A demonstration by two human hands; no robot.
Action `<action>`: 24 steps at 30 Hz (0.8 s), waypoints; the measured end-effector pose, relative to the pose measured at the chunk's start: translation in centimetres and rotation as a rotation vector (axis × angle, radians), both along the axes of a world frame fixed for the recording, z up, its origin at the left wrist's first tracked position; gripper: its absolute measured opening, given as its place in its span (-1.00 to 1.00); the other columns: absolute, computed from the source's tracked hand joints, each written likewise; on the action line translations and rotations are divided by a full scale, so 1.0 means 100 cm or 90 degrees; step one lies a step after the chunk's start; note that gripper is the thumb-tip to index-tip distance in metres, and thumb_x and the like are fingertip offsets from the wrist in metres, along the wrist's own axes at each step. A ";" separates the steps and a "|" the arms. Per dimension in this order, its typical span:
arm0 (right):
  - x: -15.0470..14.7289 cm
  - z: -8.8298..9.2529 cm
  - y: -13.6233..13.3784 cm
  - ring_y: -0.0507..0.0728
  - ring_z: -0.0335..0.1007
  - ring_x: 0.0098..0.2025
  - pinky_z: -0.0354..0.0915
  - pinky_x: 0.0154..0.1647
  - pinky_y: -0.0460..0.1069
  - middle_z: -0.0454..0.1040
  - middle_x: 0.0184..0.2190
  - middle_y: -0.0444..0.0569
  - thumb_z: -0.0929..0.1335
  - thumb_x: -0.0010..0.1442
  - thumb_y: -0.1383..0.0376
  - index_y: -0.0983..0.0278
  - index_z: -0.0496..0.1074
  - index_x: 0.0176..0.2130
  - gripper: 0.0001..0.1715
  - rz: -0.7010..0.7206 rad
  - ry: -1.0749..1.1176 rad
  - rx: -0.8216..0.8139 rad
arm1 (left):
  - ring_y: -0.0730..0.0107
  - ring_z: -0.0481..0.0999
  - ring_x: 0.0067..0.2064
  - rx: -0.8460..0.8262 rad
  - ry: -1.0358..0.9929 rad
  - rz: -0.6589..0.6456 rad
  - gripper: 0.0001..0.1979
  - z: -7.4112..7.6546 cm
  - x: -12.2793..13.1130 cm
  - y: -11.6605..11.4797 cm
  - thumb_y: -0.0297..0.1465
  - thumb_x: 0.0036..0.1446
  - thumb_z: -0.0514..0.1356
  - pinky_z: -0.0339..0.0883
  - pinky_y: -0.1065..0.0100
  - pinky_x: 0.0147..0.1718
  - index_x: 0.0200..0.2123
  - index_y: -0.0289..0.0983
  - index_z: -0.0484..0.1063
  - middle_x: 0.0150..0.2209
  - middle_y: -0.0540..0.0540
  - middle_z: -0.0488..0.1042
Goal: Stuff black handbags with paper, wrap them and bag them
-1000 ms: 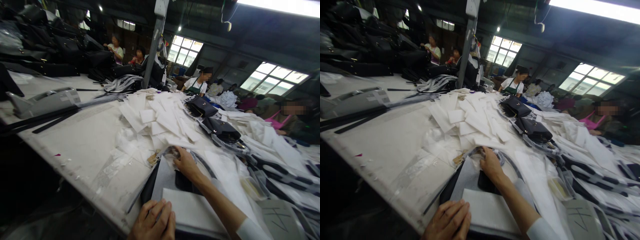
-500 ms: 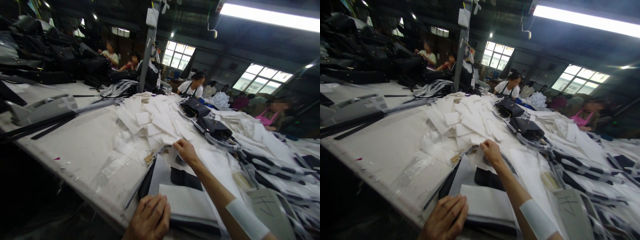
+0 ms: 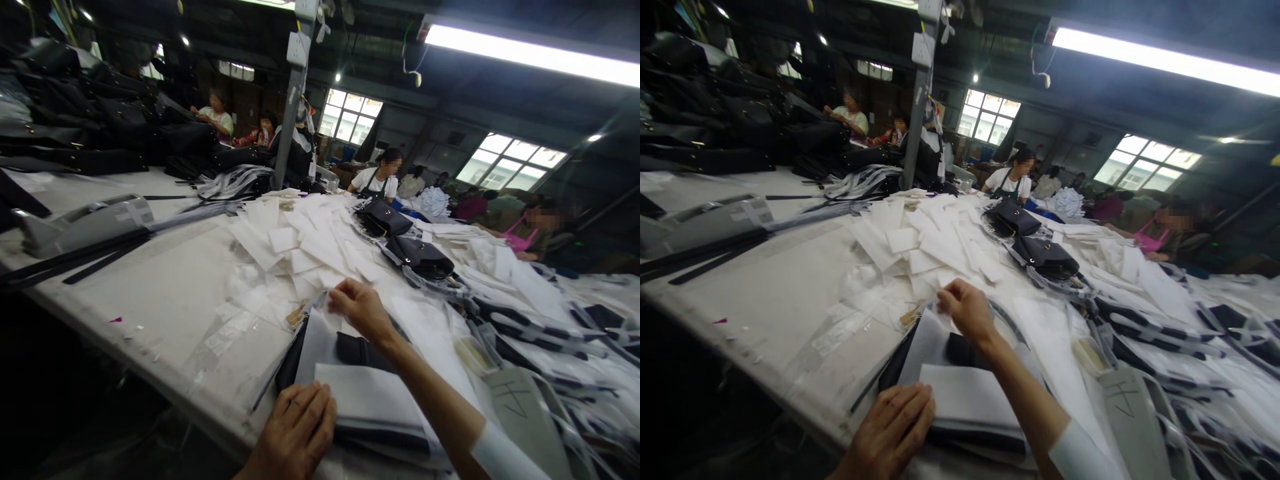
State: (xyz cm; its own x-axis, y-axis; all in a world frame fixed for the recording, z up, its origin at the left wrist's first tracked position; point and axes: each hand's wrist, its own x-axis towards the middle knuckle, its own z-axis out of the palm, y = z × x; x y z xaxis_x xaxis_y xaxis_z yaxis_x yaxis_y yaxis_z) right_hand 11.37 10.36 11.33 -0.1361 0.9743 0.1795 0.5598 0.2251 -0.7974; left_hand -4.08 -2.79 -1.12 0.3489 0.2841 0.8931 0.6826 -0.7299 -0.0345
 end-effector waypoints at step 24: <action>0.016 -0.053 -0.127 0.13 0.55 -0.10 0.42 0.04 0.01 0.61 -0.21 0.04 0.24 0.35 0.37 0.25 0.44 -0.11 -0.79 0.266 -0.137 0.336 | 0.22 0.39 0.19 -0.154 -0.011 -0.070 -0.51 0.004 -0.017 -0.007 -0.63 0.30 -0.03 0.41 0.24 0.09 0.27 -0.35 0.17 0.14 -0.32 0.37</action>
State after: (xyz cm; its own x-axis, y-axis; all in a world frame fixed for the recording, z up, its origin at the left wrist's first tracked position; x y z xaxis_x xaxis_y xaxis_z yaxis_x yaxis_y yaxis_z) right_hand 13.00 -2.31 6.00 -0.5653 0.6226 0.5411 0.4753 0.7820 -0.4032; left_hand -5.75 -3.44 -0.70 0.3743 0.4506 0.8105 0.5975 -0.7856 0.1608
